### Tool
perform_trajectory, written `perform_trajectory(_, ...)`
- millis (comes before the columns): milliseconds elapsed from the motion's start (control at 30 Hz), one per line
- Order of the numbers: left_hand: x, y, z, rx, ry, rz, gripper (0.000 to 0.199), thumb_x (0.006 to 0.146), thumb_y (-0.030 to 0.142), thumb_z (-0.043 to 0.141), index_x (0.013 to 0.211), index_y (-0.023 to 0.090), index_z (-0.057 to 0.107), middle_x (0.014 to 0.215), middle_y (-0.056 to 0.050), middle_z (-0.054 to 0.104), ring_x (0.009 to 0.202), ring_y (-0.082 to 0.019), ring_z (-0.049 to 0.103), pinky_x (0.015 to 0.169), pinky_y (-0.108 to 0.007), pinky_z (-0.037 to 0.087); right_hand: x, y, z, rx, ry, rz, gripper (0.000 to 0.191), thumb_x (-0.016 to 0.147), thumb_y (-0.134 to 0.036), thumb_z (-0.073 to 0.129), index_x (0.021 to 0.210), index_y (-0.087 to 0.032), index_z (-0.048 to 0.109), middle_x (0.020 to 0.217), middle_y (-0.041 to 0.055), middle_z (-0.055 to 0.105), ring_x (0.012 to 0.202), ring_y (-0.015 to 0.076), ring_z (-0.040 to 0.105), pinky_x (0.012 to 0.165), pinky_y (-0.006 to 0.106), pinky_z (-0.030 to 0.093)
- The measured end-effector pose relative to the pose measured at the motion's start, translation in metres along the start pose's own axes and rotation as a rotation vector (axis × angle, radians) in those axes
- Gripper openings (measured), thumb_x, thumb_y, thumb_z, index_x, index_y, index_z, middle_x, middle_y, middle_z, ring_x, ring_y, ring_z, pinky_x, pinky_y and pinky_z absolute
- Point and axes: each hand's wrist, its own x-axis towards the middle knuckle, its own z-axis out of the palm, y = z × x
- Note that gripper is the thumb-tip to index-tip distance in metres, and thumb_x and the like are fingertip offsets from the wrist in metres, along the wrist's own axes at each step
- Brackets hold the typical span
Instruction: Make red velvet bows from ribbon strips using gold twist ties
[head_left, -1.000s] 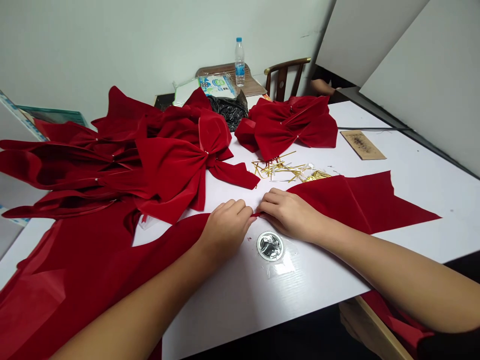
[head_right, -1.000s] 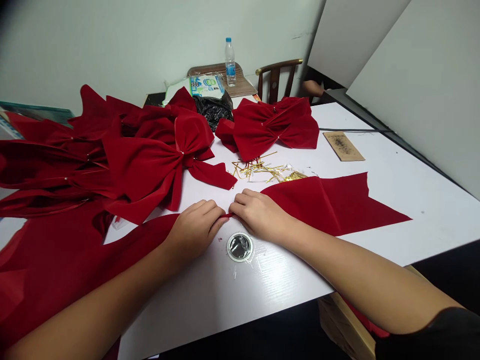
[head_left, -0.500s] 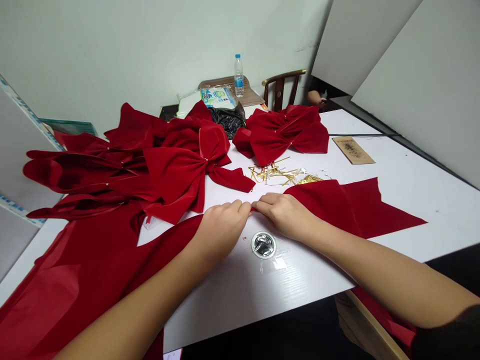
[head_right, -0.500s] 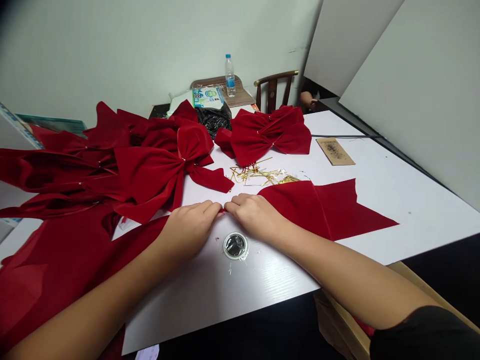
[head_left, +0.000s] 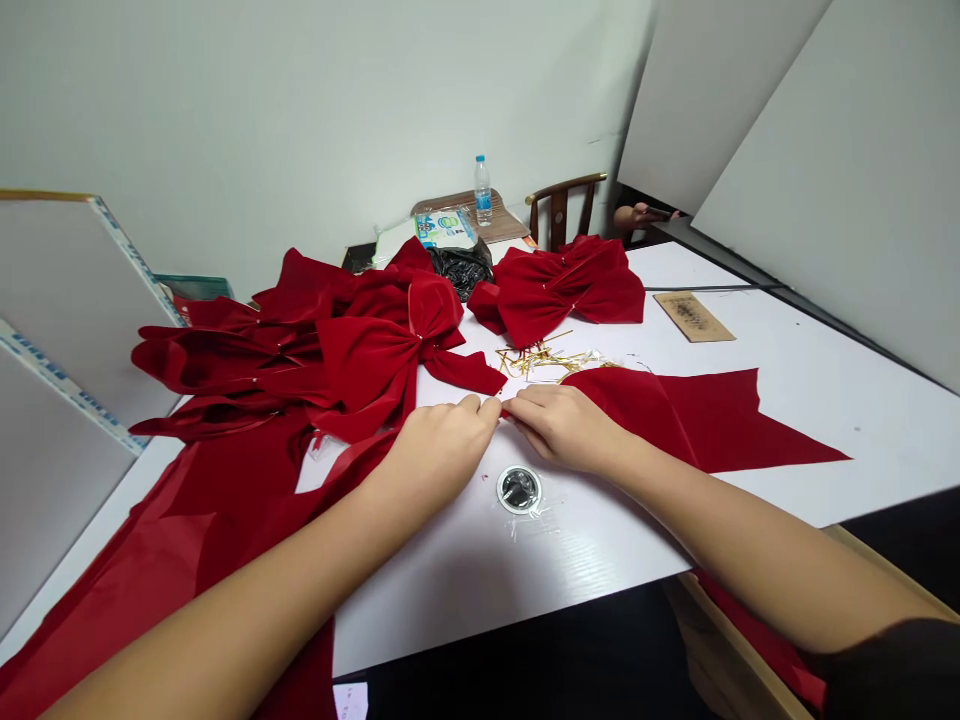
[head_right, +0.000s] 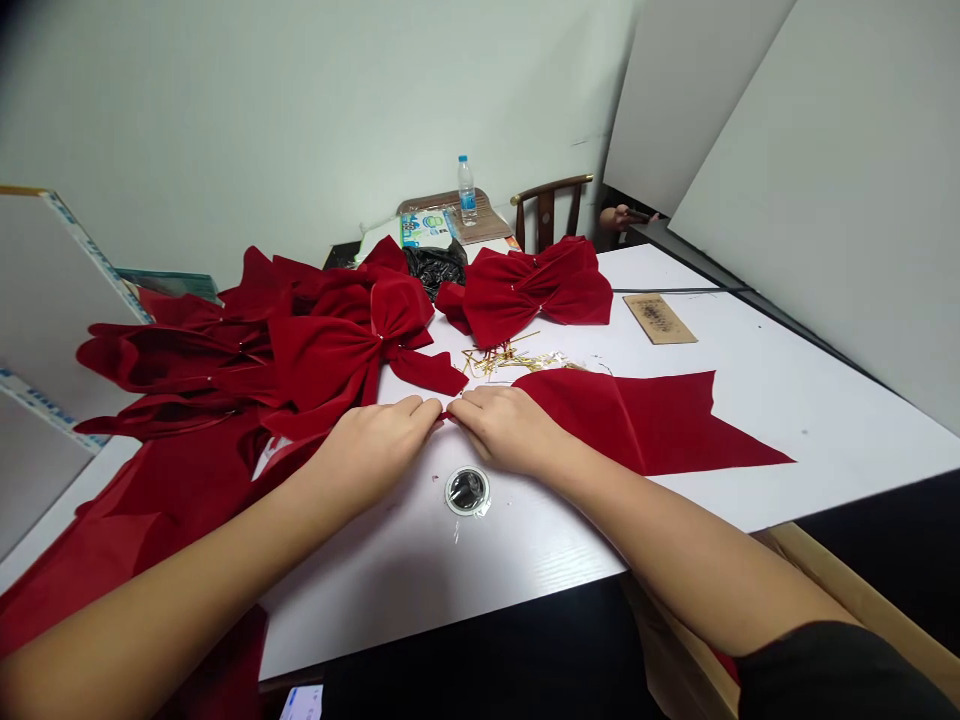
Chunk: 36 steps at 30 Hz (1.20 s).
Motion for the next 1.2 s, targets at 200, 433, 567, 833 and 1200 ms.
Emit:
perform_trajectory(200, -0.003, 0.011, -0.034, -0.14, 0.081, -0.164, 0.035, 0.102, 0.043, 0.05, 0.119, 0.016, 0.063, 0.095, -0.014, 0.074, 0.082, -0.035, 0.074, 0.061, -0.038, 0.052, 0.001, 0.014, -0.019, -0.217, 0.161, 0.036, 0.024, 0.099, -0.016, 0.045, 0.102, -0.015, 0.07, 0.082, 0.0076, 0.069, 0.076, 0.0198, 0.056, 0.068, 0.033, 0.036)
perform_trajectory(433, 0.056, -0.088, -0.049, -0.231, 0.159, -0.374, 0.028, 0.098, 0.036, 0.053, 0.115, 0.021, 0.069, 0.111, -0.012, 0.074, 0.102, -0.032, 0.068, 0.087, -0.043, 0.051, -0.002, 0.031, -0.027, -0.133, 0.401, 0.198, 0.028, 0.097, -0.012, 0.047, 0.108, -0.018, 0.072, 0.1, 0.0108, 0.07, 0.085, 0.0212, 0.062, 0.069, 0.034, 0.045)
perform_trajectory(567, 0.084, -0.107, -0.007, -0.069, 0.095, -0.449, 0.038, 0.079, 0.035, 0.077, 0.107, 0.01, 0.07, 0.126, -0.025, 0.066, 0.124, -0.043, 0.054, 0.101, -0.052, 0.043, -0.004, 0.037, -0.022, -0.018, 0.465, 0.23, 0.028, 0.096, -0.014, 0.047, 0.105, -0.019, 0.073, 0.096, 0.0112, 0.061, 0.082, 0.0211, 0.06, 0.069, 0.035, 0.048)
perform_trajectory(833, 0.087, -0.116, -0.03, 0.037, 0.295, -0.485, 0.032, 0.098, 0.031, 0.047, 0.112, 0.01, 0.068, 0.12, -0.021, 0.066, 0.121, -0.039, 0.053, 0.105, -0.056, 0.037, -0.005, 0.04, -0.015, 0.04, 0.456, 0.178, 0.032, 0.101, -0.013, 0.046, 0.118, -0.019, 0.072, 0.09, 0.0086, 0.061, 0.079, 0.0179, 0.058, 0.068, 0.032, 0.049)
perform_trajectory(1200, 0.085, -0.044, -0.022, -0.453, 0.346, 0.226, 0.02, 0.097, 0.023, 0.056, 0.097, 0.016, 0.075, 0.093, -0.007, 0.063, 0.088, -0.021, 0.063, 0.084, -0.034, 0.05, -0.005, 0.027, -0.003, 0.043, 0.331, 0.16, 0.021, 0.105, -0.026, 0.049, 0.104, -0.017, 0.068, 0.09, 0.008, 0.066, 0.078, 0.0166, 0.063, 0.068, 0.026, 0.051)
